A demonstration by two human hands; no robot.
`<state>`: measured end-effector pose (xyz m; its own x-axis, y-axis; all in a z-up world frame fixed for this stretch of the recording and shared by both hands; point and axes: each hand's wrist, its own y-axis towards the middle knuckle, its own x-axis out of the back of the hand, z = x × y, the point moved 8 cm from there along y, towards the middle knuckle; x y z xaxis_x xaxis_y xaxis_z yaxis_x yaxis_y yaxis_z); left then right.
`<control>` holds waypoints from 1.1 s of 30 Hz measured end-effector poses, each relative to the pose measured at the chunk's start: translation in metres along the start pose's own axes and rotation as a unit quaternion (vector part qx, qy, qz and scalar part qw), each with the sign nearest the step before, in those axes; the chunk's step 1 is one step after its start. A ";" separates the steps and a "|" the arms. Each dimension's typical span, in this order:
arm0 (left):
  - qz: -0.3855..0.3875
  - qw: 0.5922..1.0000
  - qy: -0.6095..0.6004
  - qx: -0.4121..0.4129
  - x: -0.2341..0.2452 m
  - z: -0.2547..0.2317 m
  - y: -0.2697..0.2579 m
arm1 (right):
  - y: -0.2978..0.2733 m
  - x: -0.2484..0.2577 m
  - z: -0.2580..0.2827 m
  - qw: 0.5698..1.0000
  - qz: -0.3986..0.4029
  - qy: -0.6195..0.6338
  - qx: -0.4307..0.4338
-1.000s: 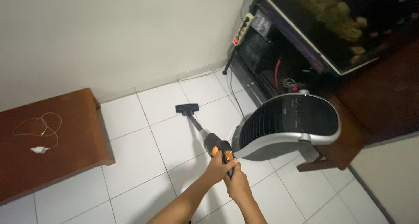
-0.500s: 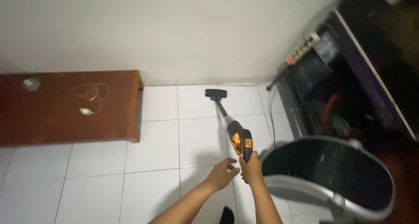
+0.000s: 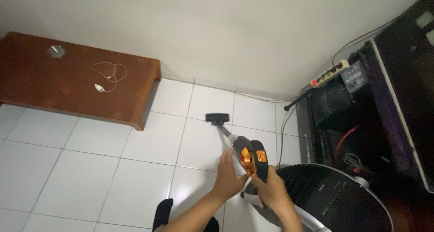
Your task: The person vacuums the tiled floor of a house using a handheld vacuum cleaner, moving through different rooms including a kitchen and a hallway, and briefly reaches for an item on a shelf.
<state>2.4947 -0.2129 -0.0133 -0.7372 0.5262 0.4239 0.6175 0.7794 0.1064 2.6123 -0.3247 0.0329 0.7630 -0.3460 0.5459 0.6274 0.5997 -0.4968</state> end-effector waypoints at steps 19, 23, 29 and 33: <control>-0.139 0.985 -0.100 0.007 0.074 0.022 -0.027 | 0.009 -0.085 0.052 0.983 0.120 -0.064 0.122; -0.195 0.978 -0.071 0.004 0.107 0.025 -0.042 | -0.024 -0.113 0.075 0.979 0.177 -0.087 0.055; -0.202 0.964 -0.164 0.058 0.156 0.020 -0.064 | -0.083 -0.103 0.110 0.954 0.239 -0.140 0.117; -0.230 0.948 -0.213 -0.050 0.183 -0.004 -0.069 | -0.112 -0.100 0.124 0.926 0.284 -0.236 0.078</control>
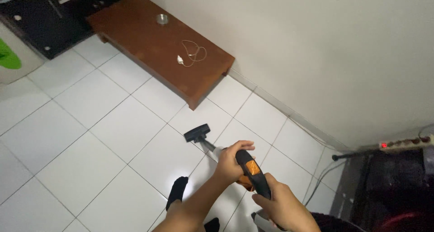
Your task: The person vacuums the tiled floor of a house using a handheld vacuum cleaner, moving through different rooms including a kitchen and a hallway, and briefly reaches for an item on a shelf.
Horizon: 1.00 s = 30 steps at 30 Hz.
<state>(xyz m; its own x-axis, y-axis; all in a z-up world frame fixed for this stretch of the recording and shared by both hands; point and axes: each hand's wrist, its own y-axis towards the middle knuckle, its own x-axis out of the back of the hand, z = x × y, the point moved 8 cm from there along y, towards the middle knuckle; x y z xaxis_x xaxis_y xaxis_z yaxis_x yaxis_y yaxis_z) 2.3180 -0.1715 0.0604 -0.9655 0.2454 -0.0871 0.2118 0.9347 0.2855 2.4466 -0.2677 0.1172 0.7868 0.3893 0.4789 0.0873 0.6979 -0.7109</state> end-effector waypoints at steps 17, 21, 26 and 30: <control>-0.067 0.981 0.106 0.146 0.150 0.069 0.032 | 0.074 -0.088 0.118 0.991 0.043 -0.125 0.030; -0.072 0.967 0.146 0.198 0.186 0.078 0.058 | 0.100 -0.094 0.153 0.991 0.039 -0.116 0.054; -0.083 0.977 0.138 0.140 0.239 0.085 0.094 | 0.132 -0.106 0.208 0.987 0.037 -0.116 0.106; -0.091 0.979 0.113 0.145 0.281 0.096 0.115 | 0.148 -0.119 0.253 0.986 0.048 -0.142 0.071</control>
<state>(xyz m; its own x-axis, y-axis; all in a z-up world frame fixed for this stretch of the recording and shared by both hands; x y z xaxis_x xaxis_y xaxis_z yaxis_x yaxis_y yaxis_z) 2.0854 0.0293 -0.0229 -0.9931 0.0345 0.1118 0.0346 0.9994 -0.0004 2.2119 -0.0583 0.0850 0.5823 0.5967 0.5521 -0.0818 0.7187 -0.6905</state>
